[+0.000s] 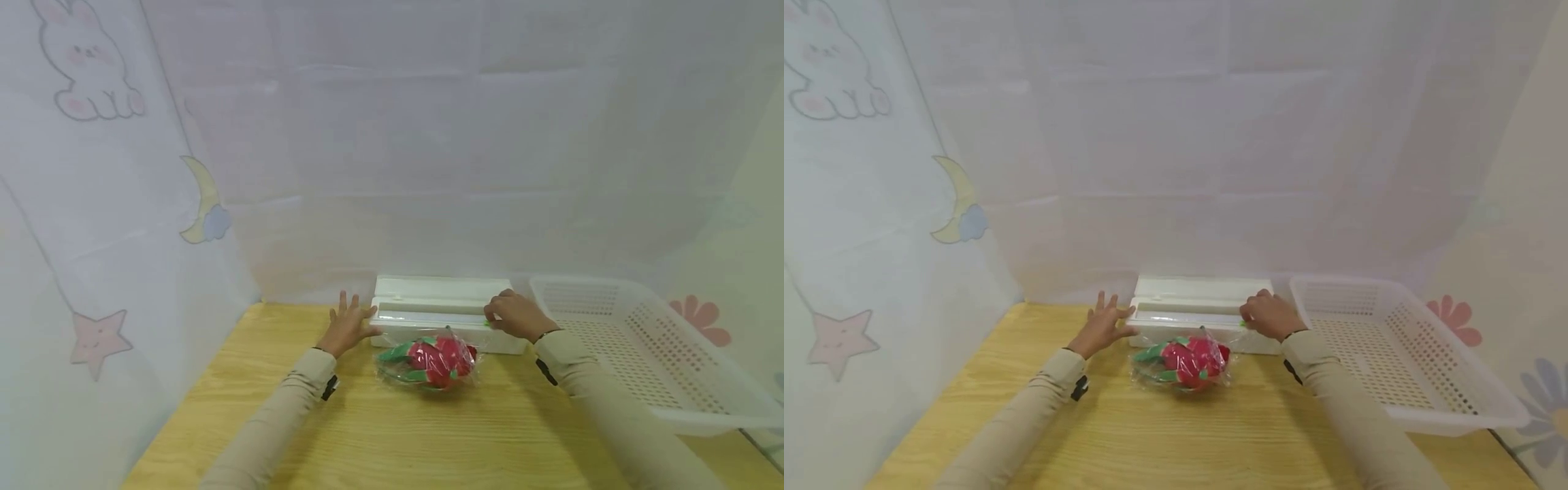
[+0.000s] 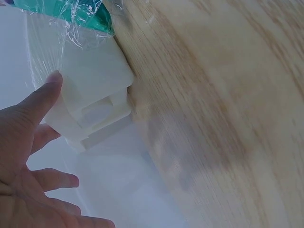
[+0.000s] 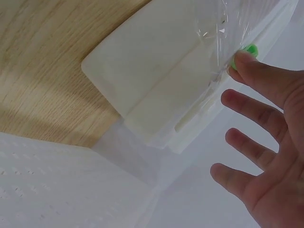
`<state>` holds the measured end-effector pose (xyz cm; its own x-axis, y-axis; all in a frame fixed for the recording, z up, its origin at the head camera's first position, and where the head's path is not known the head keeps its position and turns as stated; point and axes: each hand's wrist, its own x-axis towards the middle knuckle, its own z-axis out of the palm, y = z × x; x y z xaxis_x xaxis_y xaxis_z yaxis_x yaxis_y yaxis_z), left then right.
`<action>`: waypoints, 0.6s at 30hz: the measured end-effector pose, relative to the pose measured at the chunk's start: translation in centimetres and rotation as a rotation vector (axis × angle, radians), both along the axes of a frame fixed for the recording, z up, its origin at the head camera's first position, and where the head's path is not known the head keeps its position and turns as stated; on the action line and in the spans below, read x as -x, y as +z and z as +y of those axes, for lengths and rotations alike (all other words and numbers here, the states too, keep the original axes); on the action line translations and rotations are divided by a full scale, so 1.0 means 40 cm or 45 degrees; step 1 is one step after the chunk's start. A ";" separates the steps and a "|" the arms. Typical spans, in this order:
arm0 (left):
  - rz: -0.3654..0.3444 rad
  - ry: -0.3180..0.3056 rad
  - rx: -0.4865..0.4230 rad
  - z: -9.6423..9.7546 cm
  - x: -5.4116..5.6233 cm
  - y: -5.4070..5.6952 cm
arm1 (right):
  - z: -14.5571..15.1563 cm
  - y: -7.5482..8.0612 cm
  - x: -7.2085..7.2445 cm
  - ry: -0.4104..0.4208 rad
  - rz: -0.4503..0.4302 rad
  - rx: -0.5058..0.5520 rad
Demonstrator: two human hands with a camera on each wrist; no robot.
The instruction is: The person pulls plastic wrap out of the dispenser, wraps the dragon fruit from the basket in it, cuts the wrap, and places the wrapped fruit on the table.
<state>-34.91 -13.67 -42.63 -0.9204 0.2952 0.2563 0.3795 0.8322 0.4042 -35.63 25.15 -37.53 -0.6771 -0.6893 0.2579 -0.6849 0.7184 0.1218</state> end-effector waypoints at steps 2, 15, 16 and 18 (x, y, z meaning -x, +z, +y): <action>0.009 0.001 -0.001 0.001 0.002 0.001 | 0.002 0.001 0.002 0.006 0.004 -0.003; 0.004 0.010 0.009 0.002 -0.005 0.006 | 0.012 0.002 -0.008 0.047 0.036 -0.001; 0.001 0.012 0.012 0.002 -0.006 0.007 | 0.013 0.003 -0.009 0.051 0.037 0.003; -0.004 0.010 0.007 0.004 -0.007 0.010 | 0.014 0.009 -0.012 0.053 0.029 0.011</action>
<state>-34.64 -13.53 -42.22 -0.9237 0.2890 0.2515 0.3713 0.8374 0.4011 -35.16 25.70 -37.17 -0.6416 -0.7146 0.2788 -0.7116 0.6902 0.1313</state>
